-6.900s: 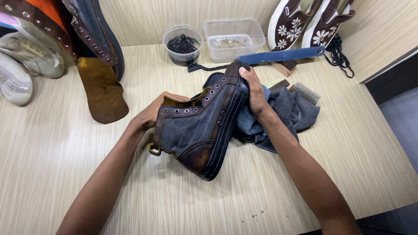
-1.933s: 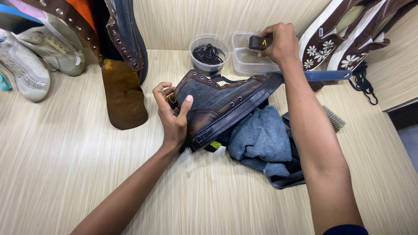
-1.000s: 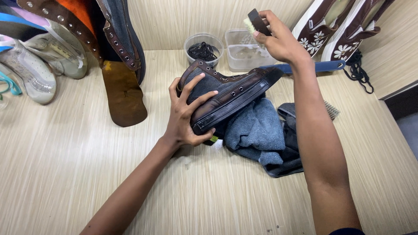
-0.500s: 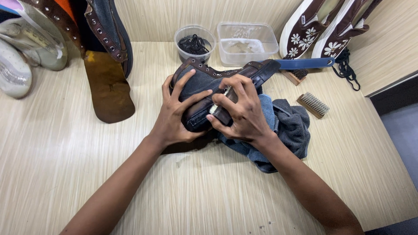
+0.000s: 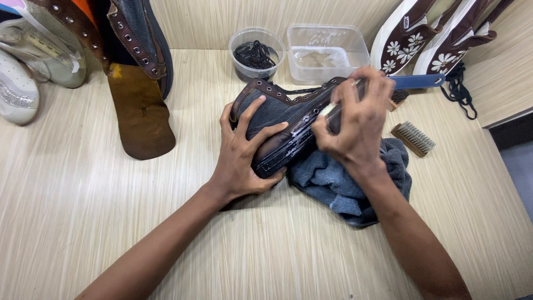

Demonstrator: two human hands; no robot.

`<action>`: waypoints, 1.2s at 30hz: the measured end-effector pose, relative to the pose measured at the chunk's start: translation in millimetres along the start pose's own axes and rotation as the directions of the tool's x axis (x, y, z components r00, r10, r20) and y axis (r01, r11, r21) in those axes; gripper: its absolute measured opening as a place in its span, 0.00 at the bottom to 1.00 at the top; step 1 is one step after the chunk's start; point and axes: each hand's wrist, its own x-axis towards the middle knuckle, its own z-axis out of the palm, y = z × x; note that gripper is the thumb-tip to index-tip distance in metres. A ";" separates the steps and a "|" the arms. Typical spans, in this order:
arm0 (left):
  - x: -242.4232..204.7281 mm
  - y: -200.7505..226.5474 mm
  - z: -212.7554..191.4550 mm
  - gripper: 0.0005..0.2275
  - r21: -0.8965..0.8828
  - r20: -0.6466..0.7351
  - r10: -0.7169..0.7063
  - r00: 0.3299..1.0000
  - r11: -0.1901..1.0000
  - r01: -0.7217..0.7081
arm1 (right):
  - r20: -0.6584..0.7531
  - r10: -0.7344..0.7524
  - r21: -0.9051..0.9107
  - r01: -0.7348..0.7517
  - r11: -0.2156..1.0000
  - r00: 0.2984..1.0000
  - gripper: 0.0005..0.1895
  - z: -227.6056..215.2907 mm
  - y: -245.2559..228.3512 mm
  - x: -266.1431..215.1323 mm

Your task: The person scrubs the sole of a brown boot with a brush and cleaning solution, then wipes the boot with a cloth. The person repeats the process on the other side of the boot.

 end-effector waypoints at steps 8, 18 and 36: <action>-6.5 4.5 5.2 0.36 -0.006 0.031 -0.030 0.999 1.000 0.031 | 0.076 -0.008 -0.031 0.010 0.999 0.997 0.17 -0.8 5.2 1.8; -0.8 14.8 -7.0 0.30 -0.081 0.083 0.091 0.992 0.993 -0.084 | 0.043 0.156 0.023 -0.157 0.987 0.987 0.16 -21.9 -2.3 19.9; -1.6 13.9 1.7 0.29 -0.098 -0.002 0.014 1.000 0.995 -0.015 | 0.018 0.188 0.121 -0.189 0.975 0.982 0.10 10.3 49.3 34.9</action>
